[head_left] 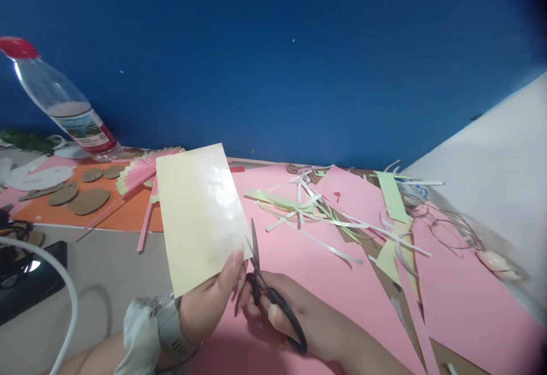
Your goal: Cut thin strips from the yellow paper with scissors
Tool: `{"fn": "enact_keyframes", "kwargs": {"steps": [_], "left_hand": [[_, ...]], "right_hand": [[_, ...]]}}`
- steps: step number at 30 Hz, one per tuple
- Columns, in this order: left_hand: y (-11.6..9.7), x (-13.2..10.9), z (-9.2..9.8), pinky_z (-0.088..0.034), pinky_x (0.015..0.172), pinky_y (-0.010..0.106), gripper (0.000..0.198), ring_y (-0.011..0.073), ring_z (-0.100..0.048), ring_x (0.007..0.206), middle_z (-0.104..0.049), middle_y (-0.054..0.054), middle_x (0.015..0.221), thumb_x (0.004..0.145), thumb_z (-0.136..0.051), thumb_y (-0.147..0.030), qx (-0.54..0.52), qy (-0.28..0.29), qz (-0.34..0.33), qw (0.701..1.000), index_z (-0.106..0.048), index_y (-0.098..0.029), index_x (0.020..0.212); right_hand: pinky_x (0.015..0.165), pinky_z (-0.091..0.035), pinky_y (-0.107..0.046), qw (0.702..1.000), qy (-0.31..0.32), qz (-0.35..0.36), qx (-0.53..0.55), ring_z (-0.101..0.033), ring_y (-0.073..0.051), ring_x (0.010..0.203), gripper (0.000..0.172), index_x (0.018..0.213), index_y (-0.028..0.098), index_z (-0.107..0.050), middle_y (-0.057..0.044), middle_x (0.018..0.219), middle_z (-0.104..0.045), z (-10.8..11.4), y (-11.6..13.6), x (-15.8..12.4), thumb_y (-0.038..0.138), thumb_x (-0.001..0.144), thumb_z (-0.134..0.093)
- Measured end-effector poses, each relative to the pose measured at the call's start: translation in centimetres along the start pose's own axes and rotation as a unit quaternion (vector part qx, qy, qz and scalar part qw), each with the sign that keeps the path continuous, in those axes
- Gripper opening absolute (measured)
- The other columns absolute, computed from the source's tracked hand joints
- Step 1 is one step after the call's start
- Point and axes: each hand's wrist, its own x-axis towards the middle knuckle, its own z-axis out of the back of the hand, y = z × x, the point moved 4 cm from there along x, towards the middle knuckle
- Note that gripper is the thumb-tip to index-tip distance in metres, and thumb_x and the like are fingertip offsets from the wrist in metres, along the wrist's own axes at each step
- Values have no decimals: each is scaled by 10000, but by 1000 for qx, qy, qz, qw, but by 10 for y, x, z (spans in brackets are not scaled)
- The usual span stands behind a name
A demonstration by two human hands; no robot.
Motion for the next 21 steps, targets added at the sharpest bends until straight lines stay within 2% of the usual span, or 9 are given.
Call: {"fn": "enact_keyframes", "kwargs": {"steps": [3,5,10,16,21], "left_hand": [[-2,0,-6,-422,766,259,613,143,-512,560,-491,-26,464,958,-261,-525,-43,63,0,997,-406,-237,436],[-4,-1,-9,-429,755,257,634,140,-502,530,-472,-24,430,956,-251,-537,-60,83,0,995,-379,-241,409],[-5,-2,-10,-443,730,268,606,147,-496,514,-442,-22,416,940,-251,-561,-60,87,21,994,-352,-249,431],[-4,-1,-10,-449,765,277,598,157,-532,540,-479,-16,431,944,-227,-536,-61,100,11,993,-375,-250,441],[-1,-2,-10,-446,768,261,622,149,-520,524,-462,-20,431,947,-261,-531,-63,84,2,994,-394,-249,408]], "right_hand": [[541,-318,-226,1000,-13,5,-15,-349,-95,590,656,996,146,-597,15,747,-434,0,2,-1,754,776,-485],[576,-316,-244,999,-23,8,-29,-345,-106,611,661,993,150,-600,16,743,-438,0,2,-1,761,773,-477],[541,-289,-238,999,-25,-5,-28,-334,-111,605,666,975,154,-599,7,753,-460,0,0,-1,772,753,-488],[539,-275,-234,999,-28,-3,-15,-325,-107,602,635,954,155,-600,8,764,-454,-1,-1,-1,753,762,-506],[573,-299,-253,999,-31,-6,-7,-338,-115,611,643,941,164,-606,17,749,-448,-1,1,0,768,740,-509]]}}
